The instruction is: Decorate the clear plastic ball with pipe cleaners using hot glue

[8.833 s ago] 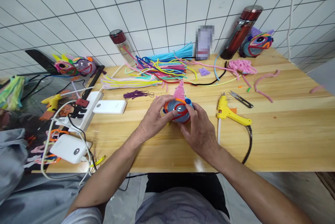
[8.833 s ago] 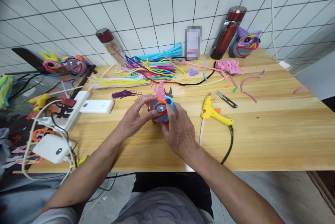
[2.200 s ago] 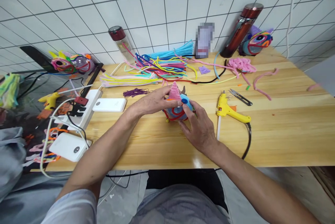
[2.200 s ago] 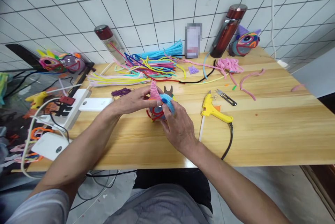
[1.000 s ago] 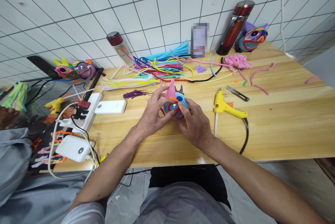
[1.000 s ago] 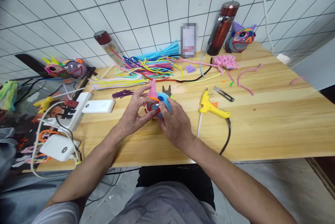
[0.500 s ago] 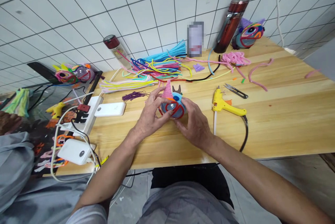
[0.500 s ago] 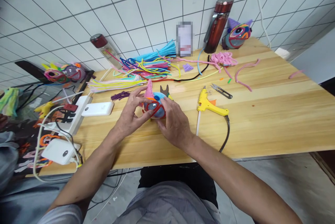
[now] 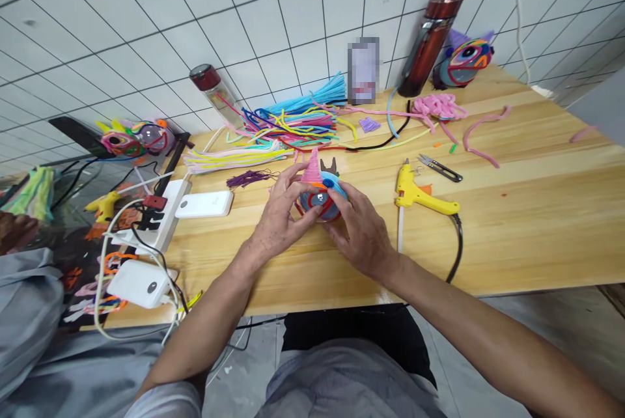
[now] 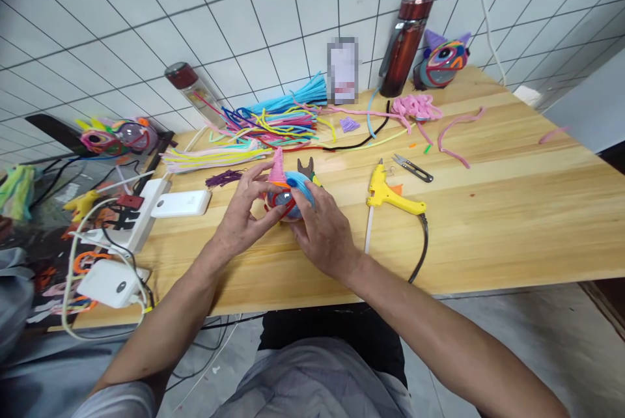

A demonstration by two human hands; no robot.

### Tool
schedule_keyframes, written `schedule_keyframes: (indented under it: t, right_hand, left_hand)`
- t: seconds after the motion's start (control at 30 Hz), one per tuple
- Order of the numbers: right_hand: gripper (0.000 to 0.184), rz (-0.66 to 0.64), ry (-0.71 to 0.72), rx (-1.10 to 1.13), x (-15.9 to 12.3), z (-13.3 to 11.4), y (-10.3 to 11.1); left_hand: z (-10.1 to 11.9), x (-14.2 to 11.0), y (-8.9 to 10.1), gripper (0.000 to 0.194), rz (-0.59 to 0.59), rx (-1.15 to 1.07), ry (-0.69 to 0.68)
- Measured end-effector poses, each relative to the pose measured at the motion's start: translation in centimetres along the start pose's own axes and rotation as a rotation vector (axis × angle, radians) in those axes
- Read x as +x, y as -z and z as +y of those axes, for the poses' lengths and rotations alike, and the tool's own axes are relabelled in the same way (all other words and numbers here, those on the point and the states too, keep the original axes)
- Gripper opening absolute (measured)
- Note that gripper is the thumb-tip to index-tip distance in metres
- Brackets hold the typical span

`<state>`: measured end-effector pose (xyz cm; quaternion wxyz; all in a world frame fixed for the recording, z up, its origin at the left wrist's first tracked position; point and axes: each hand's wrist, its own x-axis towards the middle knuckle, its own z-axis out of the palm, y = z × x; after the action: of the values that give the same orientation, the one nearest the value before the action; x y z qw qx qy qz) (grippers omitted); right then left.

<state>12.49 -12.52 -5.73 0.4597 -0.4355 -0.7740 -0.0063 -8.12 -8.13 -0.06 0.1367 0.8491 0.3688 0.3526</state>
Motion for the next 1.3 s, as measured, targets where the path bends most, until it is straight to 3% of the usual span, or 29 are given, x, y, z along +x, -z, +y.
schedule_keyframes:
  t: [0.13, 0.33, 0.6, 0.83, 1.03, 1.2, 1.3]
  right_hand:
    - [0.067, 0.048, 0.000, 0.041, 0.3, -0.2, 0.1]
    - [0.055, -0.013, -0.010, 0.003, 0.0, 0.1, 0.1]
    - [0.058, 0.036, -0.009, 0.021, 0.2, -0.1, 0.1]
    - [0.057, -0.024, -0.010, -0.014, 0.1, 0.1, 0.2]
    - [0.063, 0.016, -0.027, 0.024, 0.2, 0.2, 0.0]
    - [0.058, -0.005, -0.049, -0.026, -0.1, 0.5, -0.3]
    - [0.056, 0.015, -0.072, -0.017, -0.2, 0.6, -0.4]
  left_hand:
    - [0.1, -0.1, 0.0, 0.023, 0.025, -0.008, 0.003]
    - [0.2, 0.0, 0.0, 0.025, -0.001, 0.002, 0.009]
    - [0.0, -0.3, -0.4, 0.026, 0.018, 0.005, 0.007]
    - [0.1, -0.4, -0.3, 0.028, 0.005, 0.003, 0.002]
    - [0.0, -0.2, -0.5, 0.026, 0.016, -0.002, -0.006]
    - [0.3, -0.2, -1.0, 0.025, 0.008, 0.011, 0.027]
    - [0.5, -0.3, -1.1, 0.027, 0.065, 0.016, 0.007]
